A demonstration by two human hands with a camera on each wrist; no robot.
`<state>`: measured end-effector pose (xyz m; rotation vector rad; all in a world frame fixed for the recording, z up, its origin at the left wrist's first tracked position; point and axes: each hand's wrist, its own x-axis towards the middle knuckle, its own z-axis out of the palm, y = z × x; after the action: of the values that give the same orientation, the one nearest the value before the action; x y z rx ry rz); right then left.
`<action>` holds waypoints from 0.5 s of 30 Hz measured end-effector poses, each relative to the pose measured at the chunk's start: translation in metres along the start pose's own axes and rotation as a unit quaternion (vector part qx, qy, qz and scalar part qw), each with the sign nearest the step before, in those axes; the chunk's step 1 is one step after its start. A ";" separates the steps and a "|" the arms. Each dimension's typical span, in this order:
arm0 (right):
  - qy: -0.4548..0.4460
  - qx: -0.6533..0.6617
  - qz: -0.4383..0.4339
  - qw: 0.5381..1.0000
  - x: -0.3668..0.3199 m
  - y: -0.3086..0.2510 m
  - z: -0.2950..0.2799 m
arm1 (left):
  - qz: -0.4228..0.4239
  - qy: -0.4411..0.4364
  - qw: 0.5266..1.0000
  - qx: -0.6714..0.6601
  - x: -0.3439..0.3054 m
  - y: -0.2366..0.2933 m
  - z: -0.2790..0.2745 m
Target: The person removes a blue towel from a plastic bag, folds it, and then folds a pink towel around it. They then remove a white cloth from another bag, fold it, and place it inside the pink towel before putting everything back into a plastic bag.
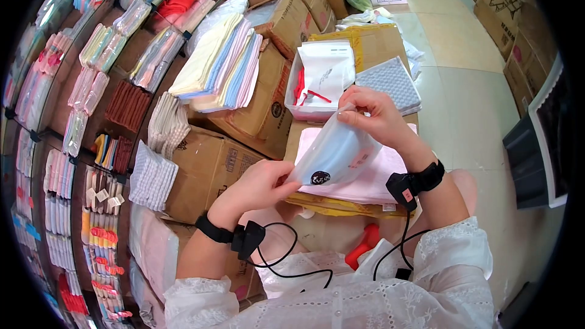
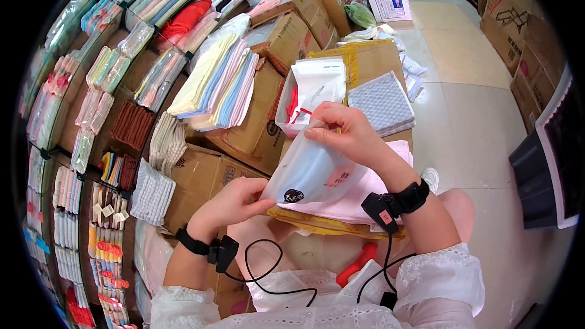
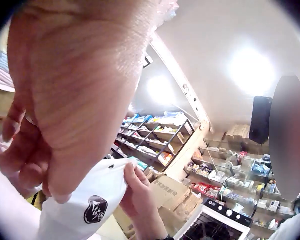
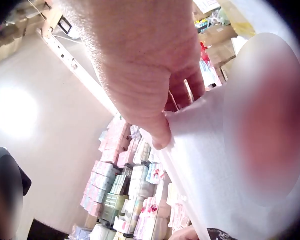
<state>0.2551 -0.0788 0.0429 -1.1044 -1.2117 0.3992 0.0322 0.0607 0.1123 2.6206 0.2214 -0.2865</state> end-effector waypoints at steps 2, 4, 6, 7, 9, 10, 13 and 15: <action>-0.004 0.026 0.015 1.000 -0.001 0.005 0.002 | -0.040 0.005 0.999 -0.022 -0.004 -0.001 0.000; 0.001 0.069 0.051 0.996 -0.001 0.009 0.002 | -0.060 0.007 0.996 -0.059 -0.008 -0.005 0.000; 0.023 0.086 0.063 0.994 -0.001 0.018 0.000 | -0.079 0.009 0.992 -0.095 -0.010 -0.007 0.005; 0.045 0.105 0.074 0.991 -0.001 0.022 -0.002 | -0.067 0.076 0.983 -0.151 -0.010 -0.005 0.012; 0.057 0.100 0.077 0.990 0.000 0.024 -0.007 | -0.055 0.144 0.966 -0.206 -0.004 -0.004 0.027; 0.070 0.095 0.080 0.990 0.000 0.025 -0.007 | -0.046 0.210 0.947 -0.240 0.002 -0.005 0.037; 0.065 0.100 0.092 0.989 0.000 0.030 -0.008 | -0.029 0.295 0.909 -0.292 0.011 -0.014 0.052; 0.063 0.100 0.099 0.988 0.001 0.027 -0.013 | -0.026 0.330 0.896 -0.295 0.016 -0.017 0.053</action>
<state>0.2747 -0.0717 0.0209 -1.0616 -0.9328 0.5822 0.0358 0.0511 0.0555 2.0073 0.5137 0.5879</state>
